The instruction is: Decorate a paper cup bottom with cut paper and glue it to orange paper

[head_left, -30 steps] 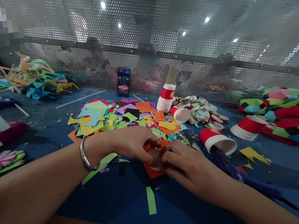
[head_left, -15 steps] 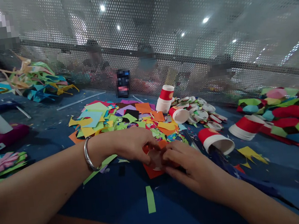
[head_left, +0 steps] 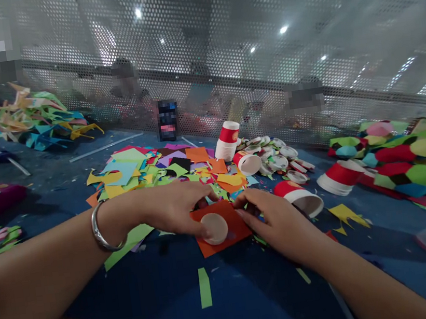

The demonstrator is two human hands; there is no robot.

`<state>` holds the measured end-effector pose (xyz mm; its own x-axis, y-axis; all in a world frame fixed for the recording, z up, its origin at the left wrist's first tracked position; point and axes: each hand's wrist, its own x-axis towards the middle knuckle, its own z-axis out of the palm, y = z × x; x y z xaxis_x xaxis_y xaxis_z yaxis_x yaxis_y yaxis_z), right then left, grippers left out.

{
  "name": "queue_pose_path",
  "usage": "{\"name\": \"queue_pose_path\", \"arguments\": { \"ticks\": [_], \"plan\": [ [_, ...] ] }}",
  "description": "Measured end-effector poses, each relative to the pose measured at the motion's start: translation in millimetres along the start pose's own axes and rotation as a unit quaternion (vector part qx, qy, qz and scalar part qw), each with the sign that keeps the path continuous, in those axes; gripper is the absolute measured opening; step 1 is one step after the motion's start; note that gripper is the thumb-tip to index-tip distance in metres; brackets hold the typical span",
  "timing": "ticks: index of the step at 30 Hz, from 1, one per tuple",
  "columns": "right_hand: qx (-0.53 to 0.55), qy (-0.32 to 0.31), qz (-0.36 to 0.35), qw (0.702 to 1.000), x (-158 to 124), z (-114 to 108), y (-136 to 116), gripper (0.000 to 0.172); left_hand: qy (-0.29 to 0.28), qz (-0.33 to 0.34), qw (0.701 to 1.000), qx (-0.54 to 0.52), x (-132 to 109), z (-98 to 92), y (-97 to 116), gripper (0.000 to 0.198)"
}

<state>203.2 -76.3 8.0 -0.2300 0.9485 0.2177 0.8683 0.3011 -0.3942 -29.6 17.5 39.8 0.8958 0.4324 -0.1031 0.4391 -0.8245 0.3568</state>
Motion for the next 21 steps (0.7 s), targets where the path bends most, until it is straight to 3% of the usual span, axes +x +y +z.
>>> {"name": "queue_pose_path", "arguments": {
  "ticks": [6,15,21],
  "plan": [
    [0.033,-0.008,0.029,0.999,2,4,1,0.011,0.01,-0.078,0.997,0.028,1,-5.5,-16,0.039],
    [0.117,0.001,0.061,0.991,4,6,1,0.015,-0.019,-0.06,0.998,0.001,10,-5.0,-7,0.029],
    [0.18,0.015,0.074,0.981,5,5,-1,0.018,-0.003,-0.047,0.996,-0.072,13,-2.3,-14,0.02]
  ]
}}
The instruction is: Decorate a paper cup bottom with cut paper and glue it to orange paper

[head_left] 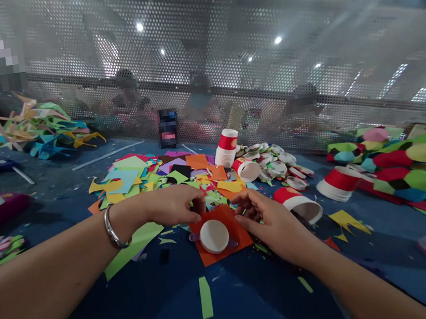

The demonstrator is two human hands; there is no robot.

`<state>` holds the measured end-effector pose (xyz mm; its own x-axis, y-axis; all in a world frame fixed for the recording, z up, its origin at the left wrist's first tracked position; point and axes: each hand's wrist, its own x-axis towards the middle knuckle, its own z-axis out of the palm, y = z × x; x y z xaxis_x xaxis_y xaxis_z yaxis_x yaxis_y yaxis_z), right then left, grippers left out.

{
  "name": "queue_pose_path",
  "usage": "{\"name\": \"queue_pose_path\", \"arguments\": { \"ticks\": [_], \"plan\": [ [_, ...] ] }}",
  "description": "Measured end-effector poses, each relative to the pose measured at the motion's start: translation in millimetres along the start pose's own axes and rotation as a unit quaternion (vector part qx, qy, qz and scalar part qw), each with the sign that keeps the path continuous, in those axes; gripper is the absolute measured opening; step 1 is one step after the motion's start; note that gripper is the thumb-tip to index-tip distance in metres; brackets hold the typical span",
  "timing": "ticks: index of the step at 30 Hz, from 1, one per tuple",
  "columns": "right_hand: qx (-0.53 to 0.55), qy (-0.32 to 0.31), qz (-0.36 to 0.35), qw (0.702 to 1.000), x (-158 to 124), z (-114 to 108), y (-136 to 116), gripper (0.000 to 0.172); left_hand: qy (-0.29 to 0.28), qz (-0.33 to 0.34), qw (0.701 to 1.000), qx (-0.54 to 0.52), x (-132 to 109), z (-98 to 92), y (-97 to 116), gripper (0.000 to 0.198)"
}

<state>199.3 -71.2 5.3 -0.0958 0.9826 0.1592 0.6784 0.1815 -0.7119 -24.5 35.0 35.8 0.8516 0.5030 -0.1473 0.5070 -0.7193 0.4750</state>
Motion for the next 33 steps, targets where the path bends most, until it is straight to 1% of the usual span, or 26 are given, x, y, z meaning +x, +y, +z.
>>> {"name": "queue_pose_path", "arguments": {
  "ticks": [5,8,11,13,18,21,23,27,30,33],
  "plan": [
    [0.027,0.001,0.017,0.999,0,-1,2,0.02,0.003,0.023,1.0,-0.015,3,-0.1,-3,0.015],
    [0.048,-0.006,0.013,0.999,0,-1,5,0.017,0.003,0.023,0.999,-0.048,2,-0.8,-2,0.016],
    [0.062,-0.021,0.003,0.998,0,-2,7,0.012,-0.011,0.02,0.996,-0.089,2,-0.8,-1,0.019],
    [0.057,-0.019,0.002,0.998,-1,-3,8,0.011,-0.018,0.014,0.995,-0.102,2,-0.4,-1,0.02],
    [0.043,0.007,0.002,0.999,1,-4,8,0.011,0.019,0.016,0.996,-0.08,4,1.0,-1,0.019],
    [0.044,0.015,0.008,0.999,3,-4,9,0.012,0.035,-0.005,0.991,-0.127,6,2.8,-2,0.025],
    [0.054,0.019,0.015,0.998,4,-4,9,0.013,0.052,-0.018,0.981,-0.186,8,5.1,-4,0.029],
    [0.116,0.038,0.044,0.991,3,-6,9,0.018,0.099,-0.014,0.948,-0.303,13,9.4,-10,0.037],
    [0.175,0.062,0.064,0.981,3,-7,9,0.022,0.106,-0.045,0.918,-0.381,14,8.6,-9,0.038],
    [0.227,0.089,0.086,0.966,4,-8,10,0.023,0.087,-0.058,0.886,-0.452,11,6.0,-6,0.038]
  ]
}}
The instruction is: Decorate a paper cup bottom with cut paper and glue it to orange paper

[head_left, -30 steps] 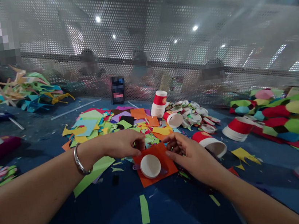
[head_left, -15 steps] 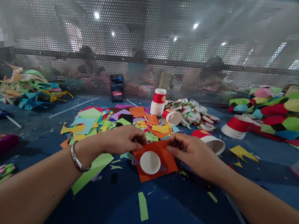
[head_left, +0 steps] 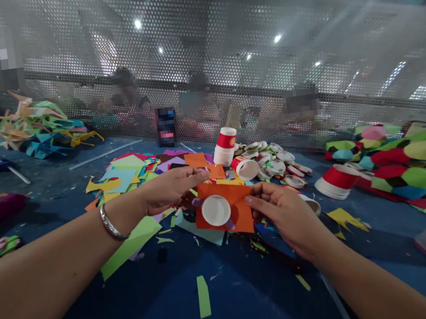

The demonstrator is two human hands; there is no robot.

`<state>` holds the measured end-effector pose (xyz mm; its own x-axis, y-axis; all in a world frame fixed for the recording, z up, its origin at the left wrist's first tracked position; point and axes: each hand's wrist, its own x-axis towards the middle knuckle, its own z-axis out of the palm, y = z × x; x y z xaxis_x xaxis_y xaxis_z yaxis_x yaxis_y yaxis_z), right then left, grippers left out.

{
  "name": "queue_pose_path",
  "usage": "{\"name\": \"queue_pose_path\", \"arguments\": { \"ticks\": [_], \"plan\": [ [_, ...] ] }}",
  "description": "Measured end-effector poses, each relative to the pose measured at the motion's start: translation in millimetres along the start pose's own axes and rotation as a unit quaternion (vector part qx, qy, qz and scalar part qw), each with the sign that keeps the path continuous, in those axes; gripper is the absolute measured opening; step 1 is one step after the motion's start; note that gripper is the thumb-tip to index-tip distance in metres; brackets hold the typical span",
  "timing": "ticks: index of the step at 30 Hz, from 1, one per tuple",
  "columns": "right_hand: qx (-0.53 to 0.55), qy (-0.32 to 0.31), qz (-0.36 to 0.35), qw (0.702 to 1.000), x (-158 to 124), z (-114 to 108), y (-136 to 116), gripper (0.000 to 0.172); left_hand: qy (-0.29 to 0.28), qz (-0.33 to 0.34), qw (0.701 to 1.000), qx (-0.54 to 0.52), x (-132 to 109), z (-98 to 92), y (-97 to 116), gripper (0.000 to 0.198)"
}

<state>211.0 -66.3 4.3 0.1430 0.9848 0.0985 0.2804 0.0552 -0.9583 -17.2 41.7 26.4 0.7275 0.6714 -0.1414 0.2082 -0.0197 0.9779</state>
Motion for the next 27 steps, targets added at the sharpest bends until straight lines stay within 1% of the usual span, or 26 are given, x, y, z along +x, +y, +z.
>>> {"name": "queue_pose_path", "arguments": {
  "ticks": [2,3,6,8,10,13,16,18,20,23,25,27],
  "plan": [
    [0.034,0.015,0.016,0.999,0.6,0.3,0.2,0.024,-0.034,-0.006,0.999,-0.025,-1.9,-0.3,0.7,0.044],
    [0.047,0.021,0.021,0.998,0.7,0.5,0.4,0.024,-0.047,-0.006,0.998,-0.028,-2.4,-0.7,0.3,0.05],
    [0.067,0.025,0.025,0.997,0.8,1.0,1.5,0.024,-0.053,0.004,0.998,-0.032,-2.6,-1.9,-2.5,0.073],
    [0.07,0.021,0.026,0.997,0.4,1.2,2.2,0.024,-0.053,0.009,0.998,-0.032,-2.6,-2.2,-3.5,0.077],
    [0.073,0.018,0.024,0.997,0.0,1.4,2.3,0.023,-0.06,0.004,0.998,-0.026,-3.1,-2.2,-2.7,0.075],
    [0.093,0.02,0.023,0.995,-0.2,1.8,1.4,0.022,-0.085,0.0,0.996,-0.039,-4.7,-1.2,0.3,0.063],
    [0.123,0.022,0.034,0.992,0.1,2.1,-0.2,0.023,-0.128,0.021,0.985,-0.113,-5.2,0.9,2.7,0.052],
    [0.14,0.021,0.04,0.989,0.2,2.4,-0.9,0.023,-0.136,0.028,0.977,-0.164,-4.1,2.0,3.0,0.052],
    [0.154,0.023,0.048,0.987,0.1,2.7,-1.3,0.023,-0.118,0.009,0.973,-0.196,-2.2,2.1,2.3,0.059],
    [0.18,0.029,0.057,0.982,0.2,3.1,-1.4,0.023,-0.075,-0.044,0.973,-0.214,1.2,-0.1,0.1,0.066],
    [0.199,0.034,0.061,0.977,1.0,2.8,-1.2,0.023,-0.043,-0.066,0.975,-0.21,3.2,-2.3,-1.7,0.064],
    [0.214,0.041,0.067,0.974,2.1,2.0,-0.9,0.021,0.004,-0.077,0.977,-0.197,4.6,-4.0,-3.2,0.06]
  ]
}}
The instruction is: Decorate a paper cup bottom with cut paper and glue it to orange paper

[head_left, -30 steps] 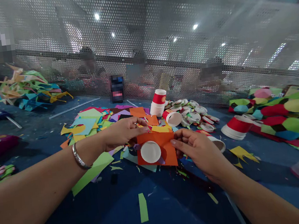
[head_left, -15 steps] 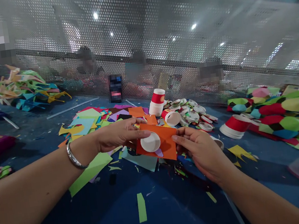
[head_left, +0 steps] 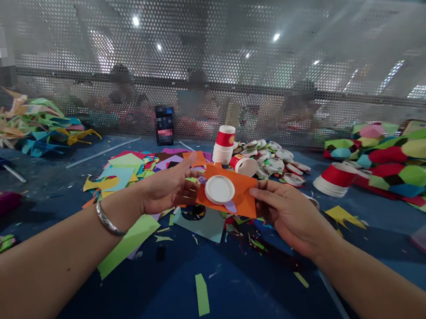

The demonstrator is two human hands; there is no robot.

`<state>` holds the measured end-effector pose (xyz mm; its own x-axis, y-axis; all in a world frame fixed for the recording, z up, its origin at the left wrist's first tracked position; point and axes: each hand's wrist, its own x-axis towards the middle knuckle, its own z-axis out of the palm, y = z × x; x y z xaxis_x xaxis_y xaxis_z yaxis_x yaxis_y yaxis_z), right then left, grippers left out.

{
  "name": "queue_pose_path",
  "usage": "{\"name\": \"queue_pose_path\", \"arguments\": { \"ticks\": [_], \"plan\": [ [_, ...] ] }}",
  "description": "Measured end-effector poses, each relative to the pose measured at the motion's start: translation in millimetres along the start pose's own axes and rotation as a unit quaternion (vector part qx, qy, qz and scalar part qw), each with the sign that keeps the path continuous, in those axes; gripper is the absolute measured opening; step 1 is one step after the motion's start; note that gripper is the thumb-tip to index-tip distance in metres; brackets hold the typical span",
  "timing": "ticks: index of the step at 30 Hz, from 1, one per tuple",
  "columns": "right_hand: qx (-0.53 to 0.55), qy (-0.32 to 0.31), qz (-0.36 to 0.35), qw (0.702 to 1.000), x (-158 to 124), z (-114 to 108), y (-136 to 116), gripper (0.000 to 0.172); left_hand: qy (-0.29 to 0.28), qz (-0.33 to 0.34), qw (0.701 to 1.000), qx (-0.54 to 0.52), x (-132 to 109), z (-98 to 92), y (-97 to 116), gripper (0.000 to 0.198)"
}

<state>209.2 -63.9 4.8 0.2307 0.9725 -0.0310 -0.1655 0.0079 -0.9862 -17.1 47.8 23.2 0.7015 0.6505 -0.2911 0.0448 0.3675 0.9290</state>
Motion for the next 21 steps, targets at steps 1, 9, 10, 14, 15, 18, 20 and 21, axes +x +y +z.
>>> {"name": "queue_pose_path", "arguments": {
  "ticks": [1,9,10,14,15,18,20,21],
  "plan": [
    [0.005,0.004,0.003,1.0,1,-1,0,0.02,0.026,0.003,1.0,0.006,1,-0.7,0,0.059],
    [0.022,0.025,0.003,0.999,1,-2,-3,0.017,0.104,0.059,0.991,0.06,5,-2.6,-4,0.046],
    [0.023,0.027,0.001,0.999,1,-1,-3,0.016,0.106,0.075,0.988,0.089,5,-2.3,-3,0.043],
    [0.021,0.028,-0.003,0.999,1,-1,-1,0.016,0.11,0.146,0.955,0.234,1,-1.7,0,0.036],
    [0.021,0.027,-0.004,0.999,2,-1,-1,0.016,0.114,0.157,0.944,0.266,1,-2.4,1,0.035],
    [0.023,0.024,-0.007,0.999,3,-2,1,0.017,0.148,0.204,0.905,0.343,1,-7.4,2,0.026],
    [0.024,0.024,-0.008,0.999,3,-3,1,0.019,0.189,0.255,0.87,0.377,2,-11.7,1,0.022],
    [0.024,0.025,-0.009,0.999,3,-3,1,0.019,0.213,0.285,0.848,0.393,3,-13.3,1,0.026]
  ]
}}
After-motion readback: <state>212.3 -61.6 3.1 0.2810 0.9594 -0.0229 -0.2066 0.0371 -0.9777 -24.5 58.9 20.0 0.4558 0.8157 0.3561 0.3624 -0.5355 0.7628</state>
